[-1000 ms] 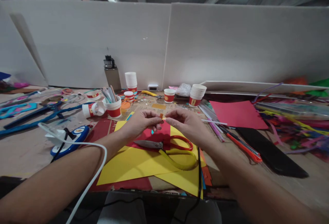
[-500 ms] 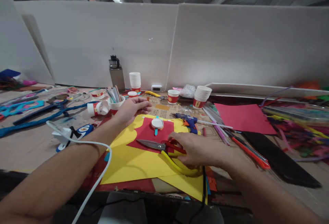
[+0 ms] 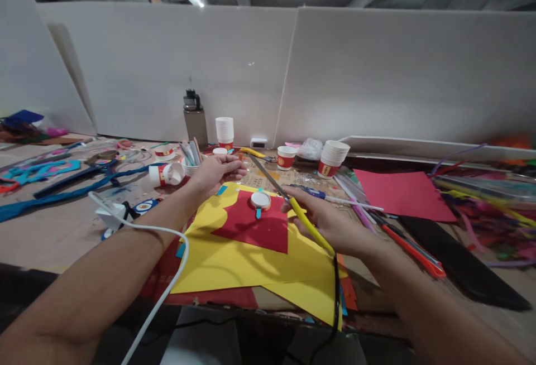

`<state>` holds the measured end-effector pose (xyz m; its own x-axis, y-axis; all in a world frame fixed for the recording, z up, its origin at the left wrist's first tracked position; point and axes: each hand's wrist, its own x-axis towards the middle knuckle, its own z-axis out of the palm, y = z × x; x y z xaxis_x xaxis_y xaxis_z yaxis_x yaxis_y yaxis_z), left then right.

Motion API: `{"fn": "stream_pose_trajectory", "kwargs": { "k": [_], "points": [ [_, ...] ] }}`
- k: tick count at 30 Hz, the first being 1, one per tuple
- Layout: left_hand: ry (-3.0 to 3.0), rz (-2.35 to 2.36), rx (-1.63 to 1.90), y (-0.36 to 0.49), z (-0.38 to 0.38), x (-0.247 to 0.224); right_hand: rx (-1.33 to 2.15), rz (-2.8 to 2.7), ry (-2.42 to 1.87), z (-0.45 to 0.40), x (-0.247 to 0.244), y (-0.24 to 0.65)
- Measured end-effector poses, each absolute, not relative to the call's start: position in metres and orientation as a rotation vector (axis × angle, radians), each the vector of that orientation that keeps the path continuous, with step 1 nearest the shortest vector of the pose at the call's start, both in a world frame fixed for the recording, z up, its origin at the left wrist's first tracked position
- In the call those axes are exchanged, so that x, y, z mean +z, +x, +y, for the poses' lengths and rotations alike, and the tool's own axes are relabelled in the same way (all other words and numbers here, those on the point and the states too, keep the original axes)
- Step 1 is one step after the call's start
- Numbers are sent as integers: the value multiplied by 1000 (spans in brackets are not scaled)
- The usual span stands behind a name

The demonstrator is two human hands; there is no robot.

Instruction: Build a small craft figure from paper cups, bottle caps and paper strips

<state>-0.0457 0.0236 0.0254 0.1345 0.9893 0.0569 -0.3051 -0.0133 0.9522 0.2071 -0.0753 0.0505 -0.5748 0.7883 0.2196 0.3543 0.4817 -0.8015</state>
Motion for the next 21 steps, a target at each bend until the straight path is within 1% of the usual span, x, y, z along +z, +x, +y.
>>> {"fn": "stream_pose_trajectory", "kwargs": {
  "k": [4,8,21],
  "points": [
    [1100,809,1126,-43,19,27,1304,-1960,-1075,-81,48,210],
    [1070,771,1008,-44,15,29,1447,-1849,-1113,-83,48,212],
    [1152,599,881,-47,18,21,1502,-1859,-1204,-81,45,214]
  ]
}}
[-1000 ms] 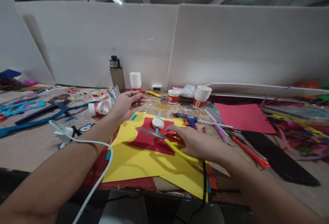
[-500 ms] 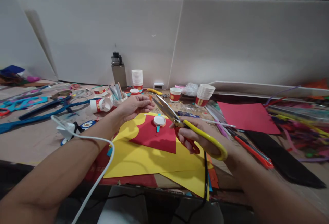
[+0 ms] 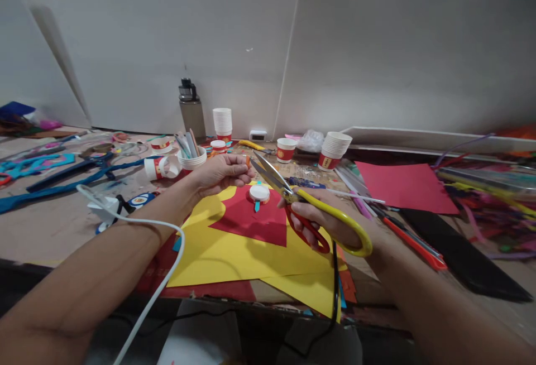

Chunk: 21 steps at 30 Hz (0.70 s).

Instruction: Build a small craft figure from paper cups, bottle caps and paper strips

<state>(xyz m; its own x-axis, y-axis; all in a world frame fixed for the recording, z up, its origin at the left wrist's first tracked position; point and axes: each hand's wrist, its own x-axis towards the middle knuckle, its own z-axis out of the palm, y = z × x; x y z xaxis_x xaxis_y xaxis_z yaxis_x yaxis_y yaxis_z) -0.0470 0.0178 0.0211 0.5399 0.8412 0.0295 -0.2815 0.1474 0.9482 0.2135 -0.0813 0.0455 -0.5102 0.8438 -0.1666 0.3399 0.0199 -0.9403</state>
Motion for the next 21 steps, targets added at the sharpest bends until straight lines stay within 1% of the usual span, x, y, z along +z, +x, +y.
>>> {"fn": "stream_pose_trajectory", "kwargs": {
  "k": [21],
  "points": [
    [1170,608,894,-44,15,22,1459,-1889,-1291,-85,53,210]
  ]
}}
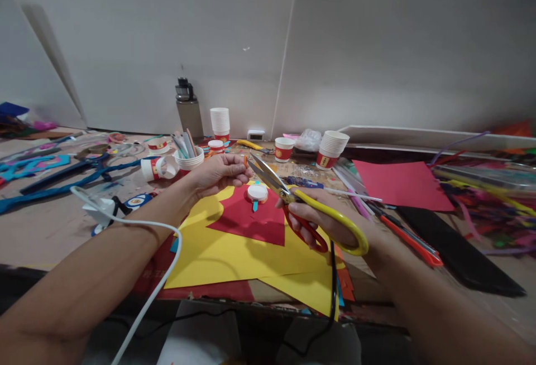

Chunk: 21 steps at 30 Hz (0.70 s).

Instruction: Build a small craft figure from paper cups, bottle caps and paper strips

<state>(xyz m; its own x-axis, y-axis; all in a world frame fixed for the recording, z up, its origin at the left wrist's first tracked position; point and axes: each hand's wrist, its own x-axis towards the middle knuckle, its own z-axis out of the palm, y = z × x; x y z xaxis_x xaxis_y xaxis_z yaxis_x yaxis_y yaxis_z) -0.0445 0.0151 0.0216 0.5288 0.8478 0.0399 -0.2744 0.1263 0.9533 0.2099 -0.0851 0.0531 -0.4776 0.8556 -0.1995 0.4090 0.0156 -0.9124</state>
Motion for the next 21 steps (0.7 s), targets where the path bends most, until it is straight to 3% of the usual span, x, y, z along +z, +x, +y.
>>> {"fn": "stream_pose_trajectory", "kwargs": {
  "k": [21],
  "points": [
    [1297,705,945,-34,4,24,1476,-1877,-1280,-87,55,207]
  ]
}}
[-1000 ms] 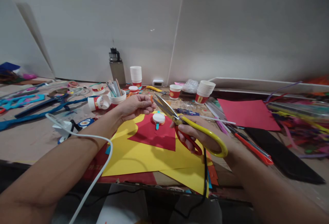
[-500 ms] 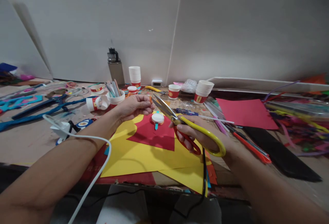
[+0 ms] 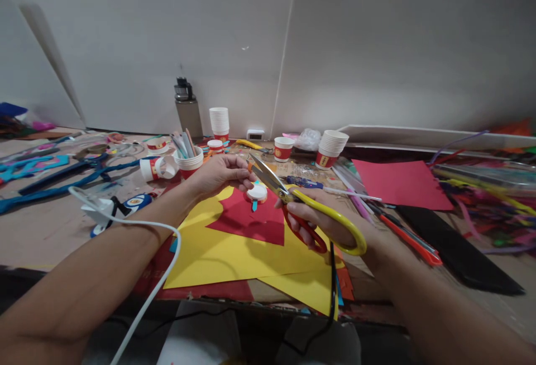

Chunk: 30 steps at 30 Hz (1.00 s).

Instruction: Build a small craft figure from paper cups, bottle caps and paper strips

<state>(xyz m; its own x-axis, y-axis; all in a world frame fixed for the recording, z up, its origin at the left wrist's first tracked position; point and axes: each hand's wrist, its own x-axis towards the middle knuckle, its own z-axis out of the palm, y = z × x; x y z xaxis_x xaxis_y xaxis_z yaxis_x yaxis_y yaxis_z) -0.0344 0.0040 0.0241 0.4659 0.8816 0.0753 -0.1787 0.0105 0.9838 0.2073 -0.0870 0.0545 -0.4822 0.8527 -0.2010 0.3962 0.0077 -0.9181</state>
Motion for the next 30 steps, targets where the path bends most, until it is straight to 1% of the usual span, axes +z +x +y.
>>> {"fn": "stream_pose_trajectory", "kwargs": {
  "k": [12,24,30],
  "points": [
    [1429,727,991,-35,5,22,1481,-1775,-1362,-94,61,200],
    [1413,730,1024,-32,1,26,1466,-1758,-1376,-96,61,198],
    [1389,753,1006,-32,1,25,1345,-1730,-1302,-95,56,200]
  ]
}}
